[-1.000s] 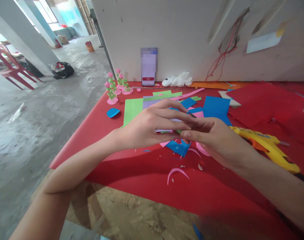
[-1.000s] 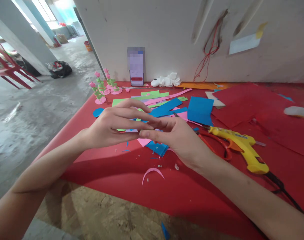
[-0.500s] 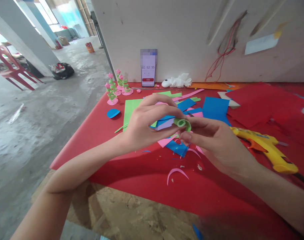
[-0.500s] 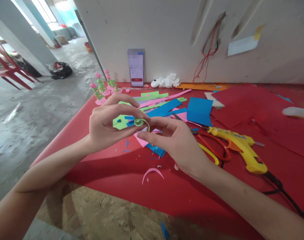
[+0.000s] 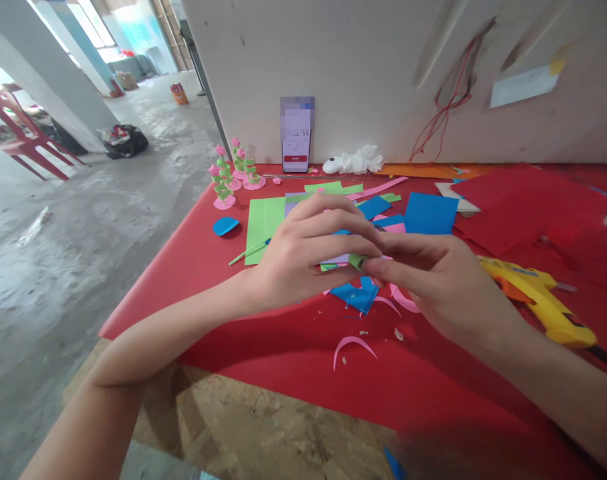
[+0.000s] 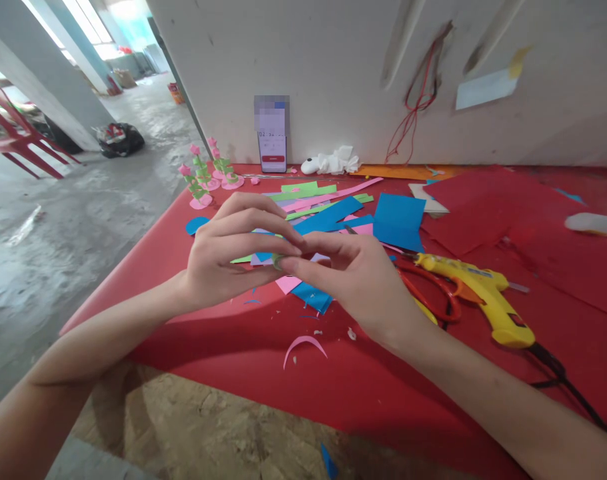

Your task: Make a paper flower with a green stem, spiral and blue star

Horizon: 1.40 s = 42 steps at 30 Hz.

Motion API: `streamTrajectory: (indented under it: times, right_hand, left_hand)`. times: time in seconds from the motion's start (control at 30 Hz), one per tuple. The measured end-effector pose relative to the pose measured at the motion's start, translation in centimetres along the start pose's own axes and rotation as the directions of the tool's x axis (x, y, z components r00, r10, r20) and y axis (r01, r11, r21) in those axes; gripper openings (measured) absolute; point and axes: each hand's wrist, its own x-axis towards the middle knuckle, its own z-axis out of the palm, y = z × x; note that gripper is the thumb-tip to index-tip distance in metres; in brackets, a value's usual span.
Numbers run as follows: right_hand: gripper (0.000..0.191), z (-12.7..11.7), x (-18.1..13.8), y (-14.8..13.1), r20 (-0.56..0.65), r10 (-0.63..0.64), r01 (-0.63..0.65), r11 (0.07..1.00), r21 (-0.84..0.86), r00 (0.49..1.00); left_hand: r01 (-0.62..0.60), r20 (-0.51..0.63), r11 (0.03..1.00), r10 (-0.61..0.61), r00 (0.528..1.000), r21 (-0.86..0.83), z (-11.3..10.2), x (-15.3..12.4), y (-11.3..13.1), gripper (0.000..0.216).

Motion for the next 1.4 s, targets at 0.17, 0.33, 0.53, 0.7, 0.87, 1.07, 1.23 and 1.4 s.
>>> streamTrajectory:
  times: [0.17, 0.33, 0.53, 0.7, 0.87, 1.07, 1.23, 1.4]
  right_hand:
    - [0.022, -0.8, 0.2, 0.0, 0.029, 0.043, -0.042, 0.998, -0.041, 0.999]
    - [0.025, -1.1, 0.6, 0.0, 0.032, 0.116, -0.116, 0.993, 0.015, 0.993]
    - [0.022, -0.8, 1.1, -0.3, 0.073, 0.172, -0.179, 0.978, 0.106, 0.982]
    - [0.025, -0.6, 1.1, 0.4, 0.088, 0.213, -0.222, 0.969, 0.112, 0.973]
    - [0.024, -0.3, 1.0, 0.8, 0.055, 0.212, -0.218, 0.968, 0.124, 0.976]
    - [0.023, -0.1, 0.8, 0.6, 0.048, 0.216, -0.221, 0.966, 0.136, 0.975]
    - [0.027, -0.3, 1.1, 0.7, 0.063, 0.221, -0.228, 0.964, 0.141, 0.973]
    - [0.031, 0.0, 1.2, 0.6, 0.047, 0.227, -0.232, 0.954, 0.189, 0.973]
  left_hand:
    - [-0.010, 0.008, 0.998, 0.011, 1.000, -0.061, 0.1, 0.0, -0.4, 0.011]
    - [-0.004, 0.083, 0.996, 0.012, 0.996, -0.094, -0.1, 0.0, -0.8, 0.013]
    - [-0.005, -0.005, 0.998, 0.005, 1.000, -0.062, 0.3, -0.3, -0.9, 0.010]
    - [-0.025, -0.020, 0.999, 0.025, 0.999, -0.034, 0.7, -0.4, -0.7, 0.008]
    - [-0.005, 0.003, 1.000, 0.005, 1.000, -0.027, 0.8, -0.5, -0.6, 0.005]
    - [0.037, 0.029, 0.997, -0.035, 0.999, -0.069, 0.9, -0.6, -0.5, 0.006]
    - [0.051, 0.047, 0.994, -0.046, 0.998, -0.092, 0.8, -0.6, -0.4, 0.007]
    - [0.028, 0.048, 0.998, -0.025, 0.999, -0.053, 0.8, -0.5, -0.4, 0.012]
